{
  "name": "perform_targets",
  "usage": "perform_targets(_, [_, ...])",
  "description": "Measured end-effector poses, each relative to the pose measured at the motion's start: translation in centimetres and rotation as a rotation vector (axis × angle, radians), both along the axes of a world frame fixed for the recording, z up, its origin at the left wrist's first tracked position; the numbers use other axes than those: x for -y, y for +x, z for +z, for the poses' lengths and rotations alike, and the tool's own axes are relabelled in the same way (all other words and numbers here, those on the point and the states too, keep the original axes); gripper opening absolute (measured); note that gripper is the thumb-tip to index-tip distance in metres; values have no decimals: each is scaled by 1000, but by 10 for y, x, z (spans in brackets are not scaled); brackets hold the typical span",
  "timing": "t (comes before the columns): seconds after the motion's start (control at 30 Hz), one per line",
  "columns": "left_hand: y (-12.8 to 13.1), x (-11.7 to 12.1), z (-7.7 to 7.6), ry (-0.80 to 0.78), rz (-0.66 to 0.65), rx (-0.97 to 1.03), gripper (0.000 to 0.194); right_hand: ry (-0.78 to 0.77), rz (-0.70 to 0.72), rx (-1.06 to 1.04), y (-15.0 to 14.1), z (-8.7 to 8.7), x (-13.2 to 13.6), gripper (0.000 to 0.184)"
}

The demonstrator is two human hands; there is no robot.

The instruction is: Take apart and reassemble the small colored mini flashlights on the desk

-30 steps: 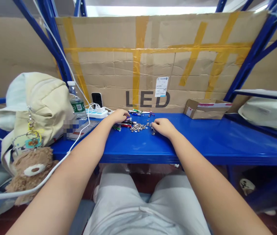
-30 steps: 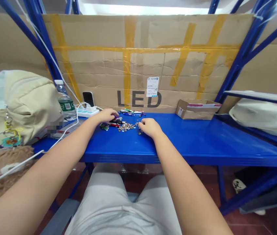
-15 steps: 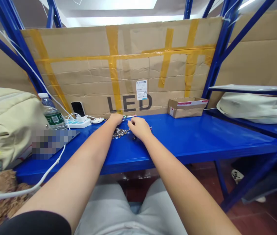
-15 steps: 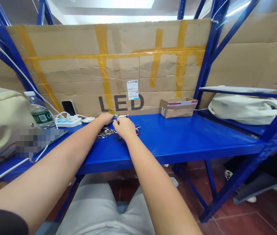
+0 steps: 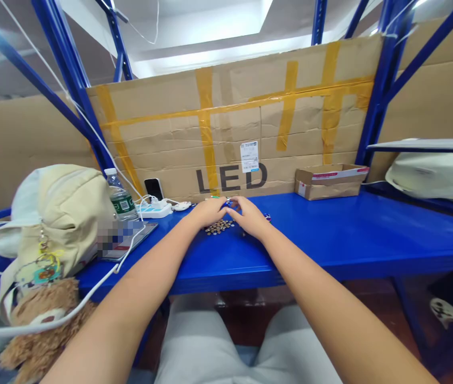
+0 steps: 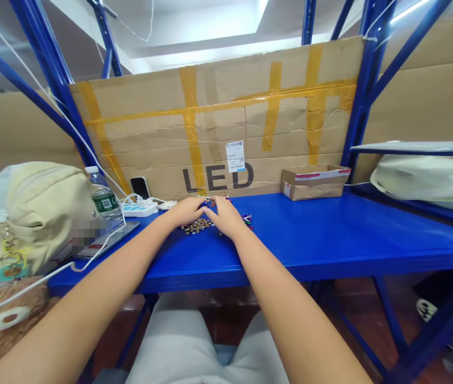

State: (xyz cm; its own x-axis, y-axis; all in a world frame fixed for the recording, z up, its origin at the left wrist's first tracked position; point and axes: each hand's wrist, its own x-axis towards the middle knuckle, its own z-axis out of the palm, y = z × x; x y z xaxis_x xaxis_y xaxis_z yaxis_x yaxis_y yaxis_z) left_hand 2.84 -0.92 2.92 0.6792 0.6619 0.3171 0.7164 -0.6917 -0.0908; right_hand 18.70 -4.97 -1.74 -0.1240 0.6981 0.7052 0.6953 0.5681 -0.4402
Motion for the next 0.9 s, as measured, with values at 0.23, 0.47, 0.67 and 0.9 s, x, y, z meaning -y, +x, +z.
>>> perform_targets(0.23, [1, 8, 0, -25, -96, 48, 34, -107, 25, -43, 4, 6, 8, 21])
perform_targets(0.47, [-3, 10, -3, -61, -106, 119, 36, -105, 26, -22, 6, 7, 8, 20])
perform_targets(0.67, [-2, 17, 0, -74, -81, 167, 31, -178, -36, 16, 8, 5, 7, 26])
perform_targets(0.9, [1, 20, -1, -93, -82, 141, 30, -226, -101, 66, 8, 3, 8, 26])
